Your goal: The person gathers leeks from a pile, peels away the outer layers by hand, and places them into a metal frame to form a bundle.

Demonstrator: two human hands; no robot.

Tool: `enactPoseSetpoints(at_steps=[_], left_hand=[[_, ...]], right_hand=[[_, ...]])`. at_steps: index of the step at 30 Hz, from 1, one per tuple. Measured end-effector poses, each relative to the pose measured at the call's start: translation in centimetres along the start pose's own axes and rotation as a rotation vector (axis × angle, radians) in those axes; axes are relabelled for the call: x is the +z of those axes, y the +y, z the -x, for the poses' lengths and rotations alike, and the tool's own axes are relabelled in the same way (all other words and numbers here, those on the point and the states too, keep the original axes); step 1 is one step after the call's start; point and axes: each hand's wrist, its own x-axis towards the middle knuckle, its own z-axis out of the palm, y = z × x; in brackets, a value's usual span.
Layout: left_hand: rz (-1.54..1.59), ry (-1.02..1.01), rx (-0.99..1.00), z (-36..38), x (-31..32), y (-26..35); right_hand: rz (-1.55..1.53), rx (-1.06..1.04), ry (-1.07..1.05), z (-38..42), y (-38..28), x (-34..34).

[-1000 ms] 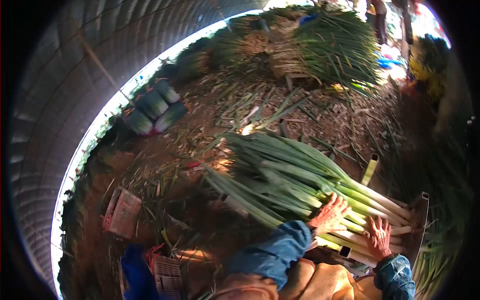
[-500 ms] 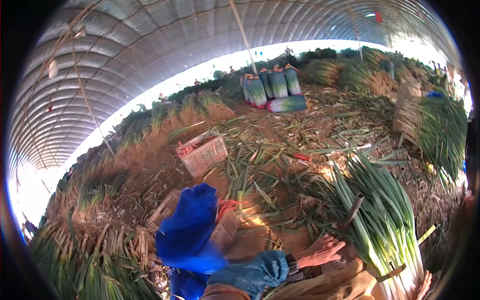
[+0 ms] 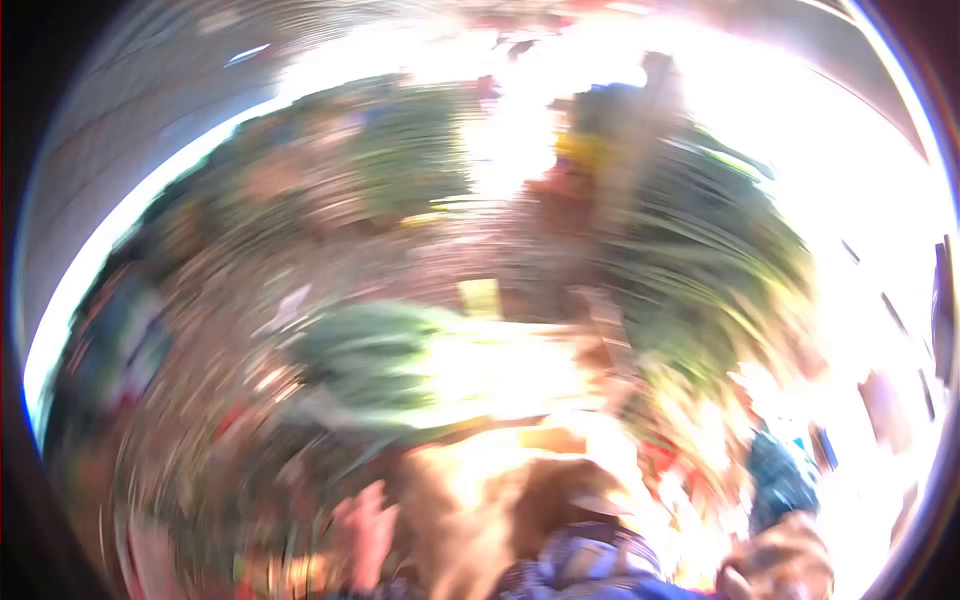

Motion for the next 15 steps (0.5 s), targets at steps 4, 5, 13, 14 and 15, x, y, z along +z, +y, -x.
enactPoseSetpoints(at_steps=[4, 5, 13, 14, 15], left_hand=[[0.061, -0.342, -0.163, -2.7, 2.2, 1.1], [0.065, -0.343, -0.109, -3.8, 3.7, 2.1], [0.087, -0.409, 0.078, -9.8, 10.4, 7.7], [0.084, -0.417, 0.078, -10.1, 10.7, 8.1], [0.079, -0.421, 0.076, -10.6, 11.2, 8.2]], right_hand=[[0.060, 0.336, -0.025, 9.6, 6.7, -1.6], [0.056, 0.391, -0.032, 11.1, 7.8, -1.4], [-0.004, 0.448, -0.077, 9.9, 8.6, 4.3], [-0.011, 0.425, -0.068, 8.6, 8.4, 5.1], [-0.028, 0.420, -0.070, 7.6, 8.2, 5.9]])
